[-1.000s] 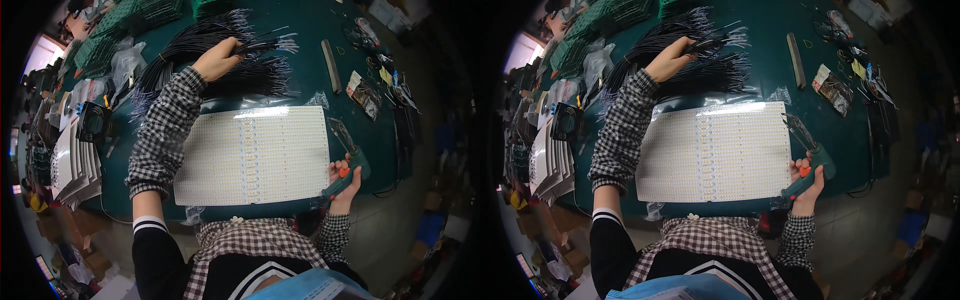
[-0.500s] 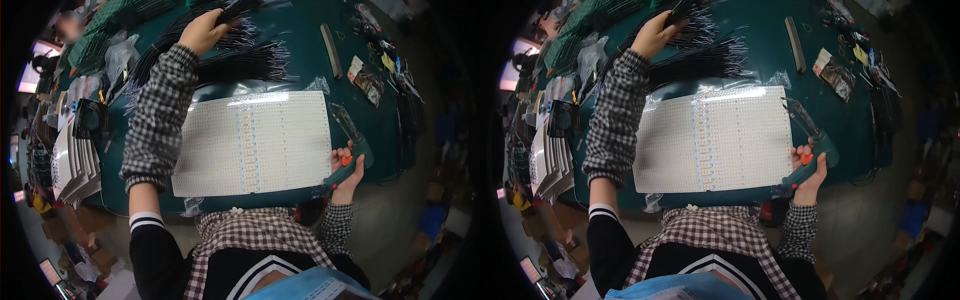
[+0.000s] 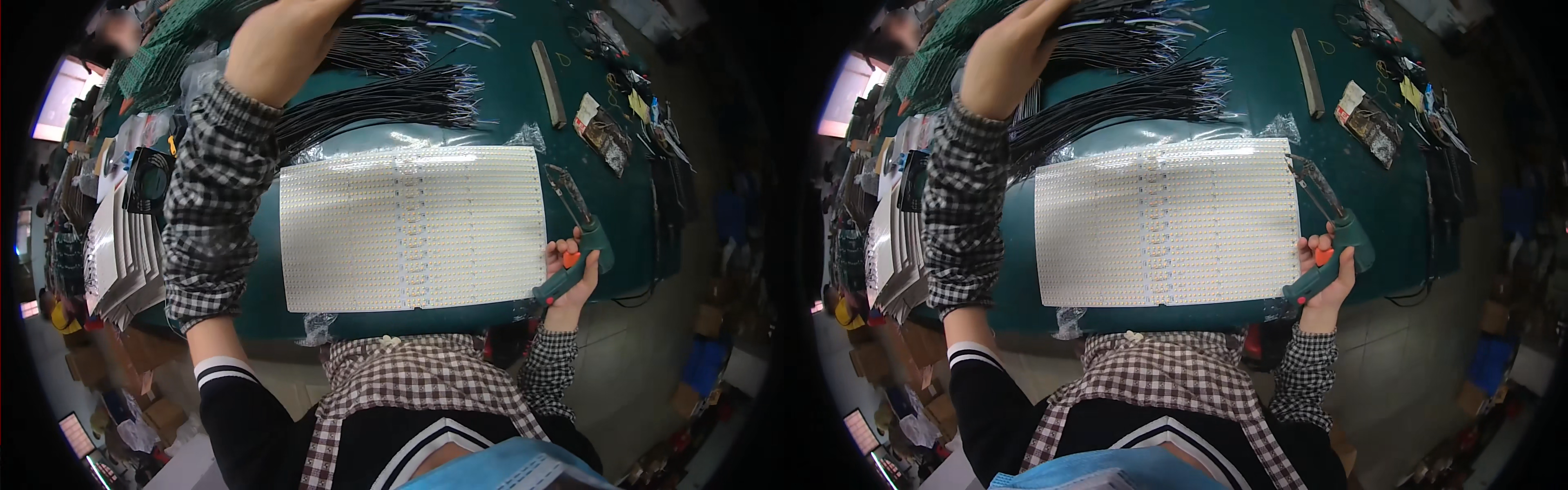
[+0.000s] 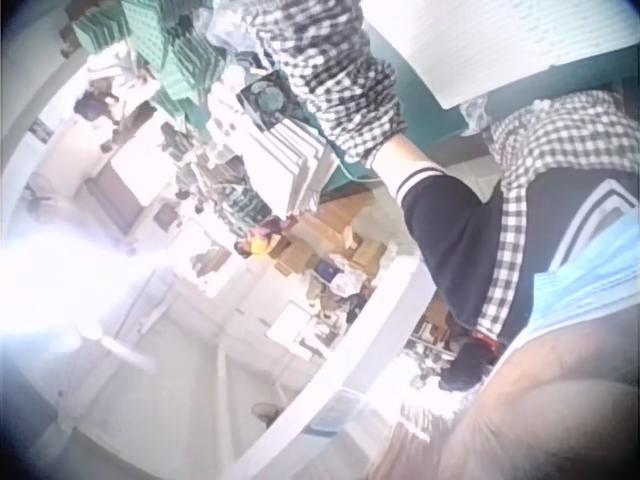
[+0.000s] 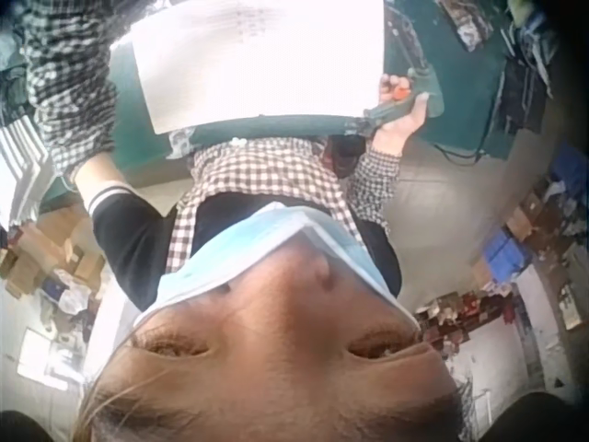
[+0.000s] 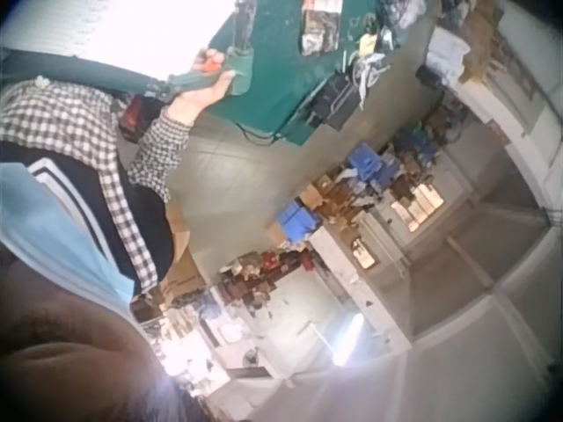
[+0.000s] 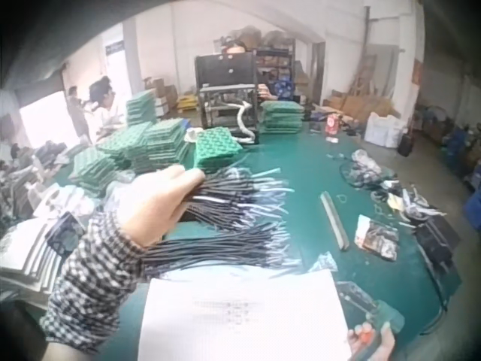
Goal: The person uses a soldering iron to attach black wires to a large LED panel. They hold the wires with one hand and apply the soldering iron with the other, working methodically across the panel's surface. The person occasionally adjusts the position of the panel and the bundle of wires to access different connection points.
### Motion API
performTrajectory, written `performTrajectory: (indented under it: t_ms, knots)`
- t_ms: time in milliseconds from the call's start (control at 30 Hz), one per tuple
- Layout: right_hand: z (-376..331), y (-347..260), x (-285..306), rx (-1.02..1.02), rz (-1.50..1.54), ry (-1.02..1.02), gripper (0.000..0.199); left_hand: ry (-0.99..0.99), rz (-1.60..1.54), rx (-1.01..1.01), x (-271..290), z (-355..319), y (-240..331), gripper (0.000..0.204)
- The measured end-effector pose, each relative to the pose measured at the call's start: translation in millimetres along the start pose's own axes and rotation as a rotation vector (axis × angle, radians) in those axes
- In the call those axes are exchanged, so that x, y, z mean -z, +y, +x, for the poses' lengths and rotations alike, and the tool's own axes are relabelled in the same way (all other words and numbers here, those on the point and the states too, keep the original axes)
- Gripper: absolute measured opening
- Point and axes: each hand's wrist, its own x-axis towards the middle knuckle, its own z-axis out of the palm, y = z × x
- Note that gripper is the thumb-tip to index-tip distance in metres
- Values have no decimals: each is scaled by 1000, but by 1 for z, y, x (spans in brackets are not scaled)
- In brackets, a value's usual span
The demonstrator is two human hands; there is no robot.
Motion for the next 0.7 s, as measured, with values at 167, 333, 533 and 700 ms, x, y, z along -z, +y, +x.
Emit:
performTrajectory:
  t_ms: [167, 333, 533, 700]
  knots:
    - [1, -3, 2, -20, 11, 3, 56, -14, 258, 53, 19, 1, 28, 15]
    - [1, 11, -3, -19, 72, -3, 57, -403, 398, 109, 50, -11, 42, 15]
    - [-3, -2, -5, 23, -20, 35, 57, -248, -41, -186, 17, -61, 22, 25]
    - [-1, 0, -8, -2, 7, -27, 56, -520, -335, -71, 25, -103, 56, 27]
